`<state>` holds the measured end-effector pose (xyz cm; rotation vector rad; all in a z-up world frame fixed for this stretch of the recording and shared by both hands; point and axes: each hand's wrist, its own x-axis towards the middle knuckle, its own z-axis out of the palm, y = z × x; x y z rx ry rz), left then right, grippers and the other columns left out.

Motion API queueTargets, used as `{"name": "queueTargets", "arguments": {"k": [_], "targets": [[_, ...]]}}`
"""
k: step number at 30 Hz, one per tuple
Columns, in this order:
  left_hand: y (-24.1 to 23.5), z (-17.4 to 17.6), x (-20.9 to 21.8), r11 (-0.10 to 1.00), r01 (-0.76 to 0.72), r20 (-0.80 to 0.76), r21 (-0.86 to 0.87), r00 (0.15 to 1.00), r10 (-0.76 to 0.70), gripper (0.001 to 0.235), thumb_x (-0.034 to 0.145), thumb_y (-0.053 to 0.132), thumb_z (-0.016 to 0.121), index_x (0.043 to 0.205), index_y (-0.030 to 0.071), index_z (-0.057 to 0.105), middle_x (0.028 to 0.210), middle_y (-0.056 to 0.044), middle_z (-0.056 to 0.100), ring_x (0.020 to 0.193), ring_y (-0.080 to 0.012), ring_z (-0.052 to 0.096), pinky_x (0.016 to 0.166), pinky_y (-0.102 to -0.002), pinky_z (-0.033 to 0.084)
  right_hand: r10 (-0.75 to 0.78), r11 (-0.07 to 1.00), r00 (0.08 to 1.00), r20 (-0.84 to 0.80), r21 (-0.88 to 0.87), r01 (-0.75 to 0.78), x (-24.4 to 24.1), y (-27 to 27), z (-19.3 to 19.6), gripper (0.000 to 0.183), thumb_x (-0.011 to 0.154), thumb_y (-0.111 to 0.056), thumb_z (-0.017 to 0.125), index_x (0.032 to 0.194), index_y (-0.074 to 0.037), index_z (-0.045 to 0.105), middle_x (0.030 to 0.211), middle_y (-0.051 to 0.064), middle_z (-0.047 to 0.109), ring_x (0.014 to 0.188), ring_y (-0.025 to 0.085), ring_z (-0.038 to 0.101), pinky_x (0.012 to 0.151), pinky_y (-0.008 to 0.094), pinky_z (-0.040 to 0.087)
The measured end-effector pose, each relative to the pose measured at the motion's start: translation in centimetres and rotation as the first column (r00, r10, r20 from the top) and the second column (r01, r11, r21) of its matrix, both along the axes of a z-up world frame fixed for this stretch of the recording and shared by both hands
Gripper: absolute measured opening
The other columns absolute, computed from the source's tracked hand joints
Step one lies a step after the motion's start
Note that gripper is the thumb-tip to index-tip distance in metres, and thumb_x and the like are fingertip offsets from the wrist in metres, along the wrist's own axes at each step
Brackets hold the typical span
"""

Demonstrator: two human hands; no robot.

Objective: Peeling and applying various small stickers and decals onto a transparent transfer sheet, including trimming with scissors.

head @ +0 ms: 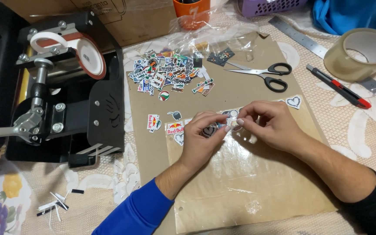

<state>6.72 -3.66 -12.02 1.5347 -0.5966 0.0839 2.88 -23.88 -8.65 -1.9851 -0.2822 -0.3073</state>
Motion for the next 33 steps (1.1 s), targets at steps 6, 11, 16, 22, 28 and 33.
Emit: {"name": "queueTargets", "arguments": {"k": [6,11,16,22,28,33], "targets": [[0.0,-1.0,0.2,1.000,-0.025,0.009,-0.007,1.000,0.025,0.009,0.086,0.014,0.080,0.094,0.011,0.079,0.087,-0.004,0.076,0.099,-0.0218,0.068,0.095,-0.036,0.052,-0.035,0.999,0.999,-0.021,0.004,0.035,0.4,-0.3,1.0,0.011,0.083,-0.006,0.076,0.093,-0.003,0.075,0.067,0.009,0.069,0.063,0.021,0.067,0.054,0.033,0.055],[0.0,-0.4,0.1,0.999,-0.028,-0.042,-0.026,0.999,0.027,0.009,0.089,0.014,0.077,0.094,0.008,0.078,0.086,-0.007,0.075,0.096,-0.0220,0.068,0.093,-0.037,0.051,-0.236,0.920,0.972,-0.003,-0.324,0.222,2.6,-5.3,1.6,0.036,0.098,-0.002,0.063,0.133,0.001,0.066,0.115,0.023,0.070,0.102,0.043,0.067,0.084,0.052,0.056],[0.1,0.1,-0.2,0.995,-0.049,-0.036,0.092,0.998,0.052,0.013,0.093,0.017,0.068,0.099,0.009,0.077,0.095,-0.006,0.075,0.097,-0.0187,0.067,0.091,-0.032,0.053,-0.189,0.754,0.982,-0.007,-0.641,0.141,4.8,-8.8,-0.8,0.048,0.099,-0.009,0.050,0.147,-0.005,0.051,0.153,0.019,0.048,0.127,0.044,0.051,0.103,0.052,0.038],[0.0,-0.1,-0.1,0.995,-0.039,-0.050,0.095,0.998,0.044,0.014,0.092,0.018,0.070,0.099,0.009,0.078,0.094,-0.006,0.074,0.096,-0.0184,0.067,0.090,-0.032,0.053,-0.084,0.677,0.990,0.109,-0.723,0.137,5.7,-9.8,-1.9,0.045,0.092,-0.003,0.059,0.136,-0.007,0.061,0.145,0.013,0.059,0.106,0.043,0.063,0.088,0.052,0.048],[0.1,-0.3,0.0,0.995,-0.043,-0.051,0.091,0.998,0.048,0.012,0.091,0.015,0.070,0.099,0.010,0.078,0.095,-0.006,0.074,0.097,-0.0178,0.067,0.089,-0.031,0.053,-0.112,0.399,0.989,0.094,-0.907,0.132,5.4,-8.9,-1.0,0.046,0.096,-0.013,0.050,0.142,-0.018,0.053,0.131,0.012,0.061,0.088,0.041,0.066,0.076,0.052,0.049],[0.3,2.2,-0.4,0.998,-0.058,-0.203,-0.017,0.978,0.054,0.013,0.091,0.014,0.070,0.098,0.007,0.078,0.098,-0.008,0.077,0.096,-0.0169,0.070,0.088,-0.029,0.055,-0.146,0.468,0.981,0.128,-0.865,0.182,3.2,-7.6,1.5,0.049,0.095,-0.006,0.046,0.144,-0.005,0.046,0.133,0.021,0.054,0.104,0.041,0.061,0.093,0.050,0.044]]}}
